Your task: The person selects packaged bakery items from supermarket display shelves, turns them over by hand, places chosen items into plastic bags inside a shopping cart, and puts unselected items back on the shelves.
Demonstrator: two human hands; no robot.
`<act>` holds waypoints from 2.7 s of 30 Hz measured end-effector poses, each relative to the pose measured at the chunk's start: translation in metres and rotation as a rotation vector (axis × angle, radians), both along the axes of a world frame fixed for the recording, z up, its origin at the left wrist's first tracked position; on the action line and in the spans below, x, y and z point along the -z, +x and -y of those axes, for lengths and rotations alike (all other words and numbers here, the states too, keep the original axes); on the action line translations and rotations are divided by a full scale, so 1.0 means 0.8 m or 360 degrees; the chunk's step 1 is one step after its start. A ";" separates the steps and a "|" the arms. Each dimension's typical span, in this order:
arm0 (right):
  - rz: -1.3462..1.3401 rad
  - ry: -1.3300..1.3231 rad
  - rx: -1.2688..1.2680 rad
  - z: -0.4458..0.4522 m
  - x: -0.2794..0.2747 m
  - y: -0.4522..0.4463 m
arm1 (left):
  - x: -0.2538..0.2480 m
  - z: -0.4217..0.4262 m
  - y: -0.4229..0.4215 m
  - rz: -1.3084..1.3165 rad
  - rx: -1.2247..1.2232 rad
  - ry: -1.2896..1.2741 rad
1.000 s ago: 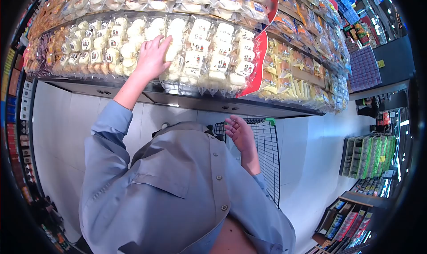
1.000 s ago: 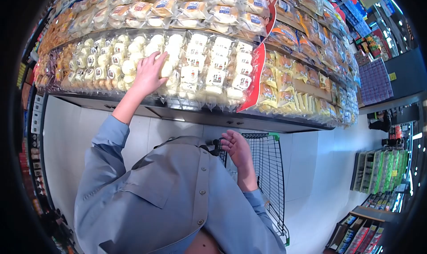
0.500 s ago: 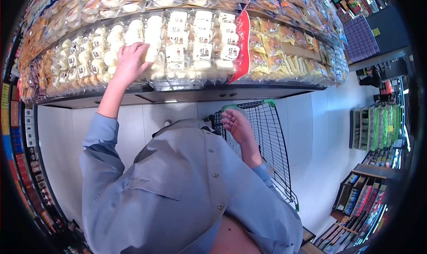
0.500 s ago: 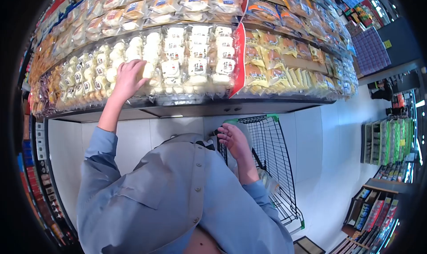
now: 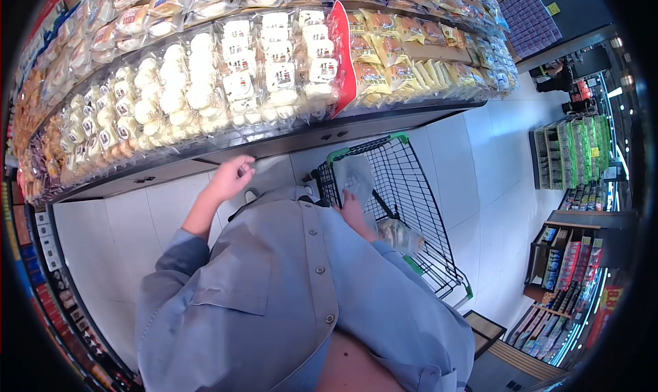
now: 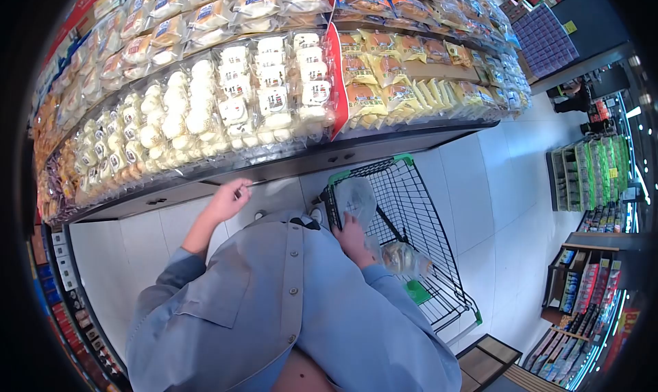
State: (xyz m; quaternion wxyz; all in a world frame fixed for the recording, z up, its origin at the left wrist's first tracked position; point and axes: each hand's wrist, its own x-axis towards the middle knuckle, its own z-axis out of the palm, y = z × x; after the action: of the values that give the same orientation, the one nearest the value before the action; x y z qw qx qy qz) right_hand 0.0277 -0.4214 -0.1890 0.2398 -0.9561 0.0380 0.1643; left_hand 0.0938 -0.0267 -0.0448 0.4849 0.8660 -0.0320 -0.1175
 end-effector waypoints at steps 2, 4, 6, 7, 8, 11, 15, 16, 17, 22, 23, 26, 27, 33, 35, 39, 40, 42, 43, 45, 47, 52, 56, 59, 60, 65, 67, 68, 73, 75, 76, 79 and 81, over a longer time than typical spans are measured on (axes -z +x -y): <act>-0.0183 -0.0168 -0.0125 0.005 0.019 -0.016 | 0.184 -0.039 -0.050 -0.0157 -0.0103 0.0021; -0.0028 -0.0038 -0.0100 0.001 0.016 -0.015 | 0.283 -0.092 -0.142 -0.0580 0.0011 0.0665; 0.0085 -0.0035 -0.0056 -0.001 0.017 -0.018 | 0.219 -0.130 -0.200 -0.1246 0.0329 0.0865; 0.0183 -0.0031 -0.0037 -0.001 0.023 -0.018 | 0.209 -0.137 -0.217 -0.1337 0.0530 0.1026; 0.0107 0.0076 0.0049 0.006 0.026 -0.016 | 0.199 -0.148 -0.231 -0.1407 0.0410 0.0911; -0.0028 0.0204 0.0098 0.005 0.041 -0.003 | 0.227 -0.160 -0.249 -0.1508 0.0107 0.0772; -0.0051 0.0078 0.0020 0.008 0.031 0.019 | 0.309 -0.170 -0.233 -0.1076 -0.0193 0.0777; -0.0057 0.0047 0.0002 0.008 0.029 0.025 | 0.306 -0.162 -0.218 -0.1061 -0.0346 0.0650; -0.0066 0.0022 -0.0012 0.009 0.028 0.029 | 0.297 -0.153 -0.200 -0.1011 -0.0424 0.0625; -0.0098 -0.0079 -0.0045 0.017 0.025 0.047 | 0.249 -0.121 -0.119 -0.0820 -0.0526 0.0446; -0.0100 -0.0096 -0.0050 0.020 0.025 0.051 | 0.240 -0.114 -0.103 -0.0725 -0.0538 0.0345; -0.0107 -0.0123 -0.0057 0.022 0.024 0.061 | 0.226 -0.103 -0.085 -0.0541 -0.0597 0.0280; -0.0107 -0.0133 -0.0059 0.021 0.024 0.063 | 0.229 -0.103 -0.088 -0.0445 -0.0583 0.0263; -0.0100 -0.0163 -0.0076 0.005 0.031 0.086 | 0.312 -0.145 -0.169 -0.0974 -0.0512 0.0426; -0.0102 -0.0164 -0.0061 -0.007 0.036 0.096 | 0.322 -0.154 -0.201 -0.1092 -0.0555 0.0529; -0.0119 -0.0169 -0.0026 -0.035 0.033 0.112 | 0.310 -0.169 -0.239 -0.1173 -0.0569 0.0602; -0.0129 -0.0168 -0.0024 -0.045 0.031 0.117 | 0.316 -0.178 -0.244 -0.1213 -0.0512 0.0659; -0.0150 -0.0179 -0.0002 -0.063 0.022 0.125 | 0.307 -0.185 -0.258 -0.1135 -0.0702 0.0538; -0.0163 -0.0181 0.0005 -0.070 0.021 0.126 | 0.306 -0.192 -0.262 -0.1062 -0.0656 0.0493; -0.0187 -0.0179 0.0029 -0.075 0.019 0.126 | 0.322 -0.199 -0.265 -0.0972 -0.0648 0.0448; -0.0212 -0.0188 0.0053 -0.074 0.016 0.115 | 0.346 -0.209 -0.264 -0.0998 -0.0541 0.0397; -0.0254 -0.0216 0.0089 -0.048 0.022 0.082 | 0.346 -0.208 -0.268 -0.1064 -0.0452 0.0282; -0.0109 -0.0183 0.0127 -0.033 0.018 0.057 | 0.331 -0.211 -0.272 -0.1040 -0.0418 0.0275; 0.0144 -0.0151 0.0118 -0.019 0.026 0.032 | 0.332 -0.214 -0.277 -0.0972 -0.0396 0.0400; 0.0264 -0.0136 0.0095 -0.020 0.024 0.026 | 0.337 -0.220 -0.273 -0.0941 -0.0251 0.0514; 0.0115 0.0020 0.0206 -0.046 -0.058 -0.012 | 0.334 -0.229 -0.283 -0.0844 -0.0514 0.0447; 0.0284 -0.0054 0.0144 -0.036 -0.045 -0.017 | 0.331 -0.224 -0.290 -0.0686 -0.0593 0.0415; 0.0263 -0.0029 0.0109 -0.030 -0.035 -0.016 | 0.321 -0.218 -0.293 -0.0659 -0.0639 0.0405; 0.0102 -0.0115 -0.0001 -0.020 -0.025 -0.047 | 0.317 -0.187 -0.344 -0.0711 -0.0685 0.0164; 0.0231 -0.0053 -0.0032 -0.016 -0.039 -0.077 | 0.331 -0.177 -0.379 -0.0828 -0.0647 0.0149; 0.0347 -0.0018 -0.0019 -0.013 -0.046 -0.095 | 0.312 -0.165 -0.393 -0.0922 -0.0610 0.0147; 0.0303 -0.0067 0.0269 0.023 -0.046 -0.192 | 0.335 -0.146 -0.445 -0.1082 -0.0322 0.0173; 0.0372 0.0042 -0.0036 0.027 -0.040 -0.232 | 0.343 -0.143 -0.476 -0.1132 -0.0232 0.0187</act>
State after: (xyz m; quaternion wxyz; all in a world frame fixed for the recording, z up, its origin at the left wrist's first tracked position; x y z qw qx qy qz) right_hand -0.1578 -0.4426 -0.1571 0.2531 -0.9659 -0.0030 0.0549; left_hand -0.2871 0.0874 -0.3192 0.4223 0.7974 0.2071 -0.3780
